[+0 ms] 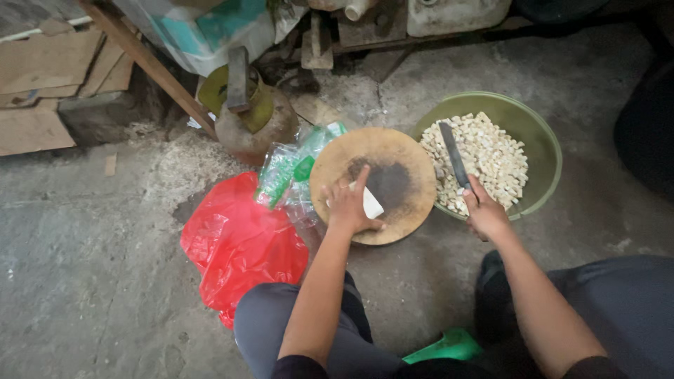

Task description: The person unwraps a block of tofu, slices it into strips, and then dices the strips into small cubes on a round wooden cutting board. The diced tofu is placed into a green plastic basin. The person repeats the process with a second block of tofu.

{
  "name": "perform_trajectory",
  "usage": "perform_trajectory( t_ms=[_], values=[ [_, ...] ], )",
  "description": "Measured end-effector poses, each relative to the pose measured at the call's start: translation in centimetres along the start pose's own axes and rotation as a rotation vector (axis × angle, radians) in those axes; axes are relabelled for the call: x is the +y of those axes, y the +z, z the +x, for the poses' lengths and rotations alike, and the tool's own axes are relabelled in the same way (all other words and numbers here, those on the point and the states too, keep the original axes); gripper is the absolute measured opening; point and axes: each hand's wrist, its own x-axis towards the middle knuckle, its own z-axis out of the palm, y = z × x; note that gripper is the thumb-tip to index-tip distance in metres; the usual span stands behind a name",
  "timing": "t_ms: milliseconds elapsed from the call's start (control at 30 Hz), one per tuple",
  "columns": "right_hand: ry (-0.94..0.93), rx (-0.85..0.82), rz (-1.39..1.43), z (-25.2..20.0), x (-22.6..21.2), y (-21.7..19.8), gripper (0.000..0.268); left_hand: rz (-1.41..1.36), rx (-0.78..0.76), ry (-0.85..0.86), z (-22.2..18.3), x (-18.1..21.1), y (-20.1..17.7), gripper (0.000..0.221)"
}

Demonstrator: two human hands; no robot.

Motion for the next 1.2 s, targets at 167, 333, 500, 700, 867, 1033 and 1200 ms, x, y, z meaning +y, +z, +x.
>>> perform_trajectory(
  t_ms=[167,333,500,700,867,1033,1200],
  values=[
    [-0.498,0.304,-0.239,2.2,3.4,3.2,0.059,0.216,-0.148,-0.134,0.8,0.8,-0.4,0.158],
    [-0.305,0.119,-0.260,1.5,4.9,5.7,0.062,0.190,-0.161,-0.159,1.5,0.8,0.7,0.156],
    [-0.344,0.180,-0.128,-0.6,4.1,3.6,0.061,0.177,-0.132,-0.151,1.8,0.4,0.8,0.154],
    [-0.325,0.164,-0.187,-4.5,1.8,4.1,0.062,0.089,-0.068,-0.095,1.4,-0.1,1.5,0.152],
    [-0.459,-0.075,-0.406,-7.0,-0.6,5.2,0.061,0.053,-0.100,-0.078,1.8,-0.1,1.8,0.153],
    [-0.433,-0.155,-0.485,-6.7,-2.3,5.2,0.061,0.000,0.011,0.014,2.7,1.4,2.1,0.151],
    [-0.525,-0.125,-0.494,-5.5,-2.4,4.4,0.059,-0.012,0.011,0.059,3.5,2.1,2.3,0.150]
  ],
)
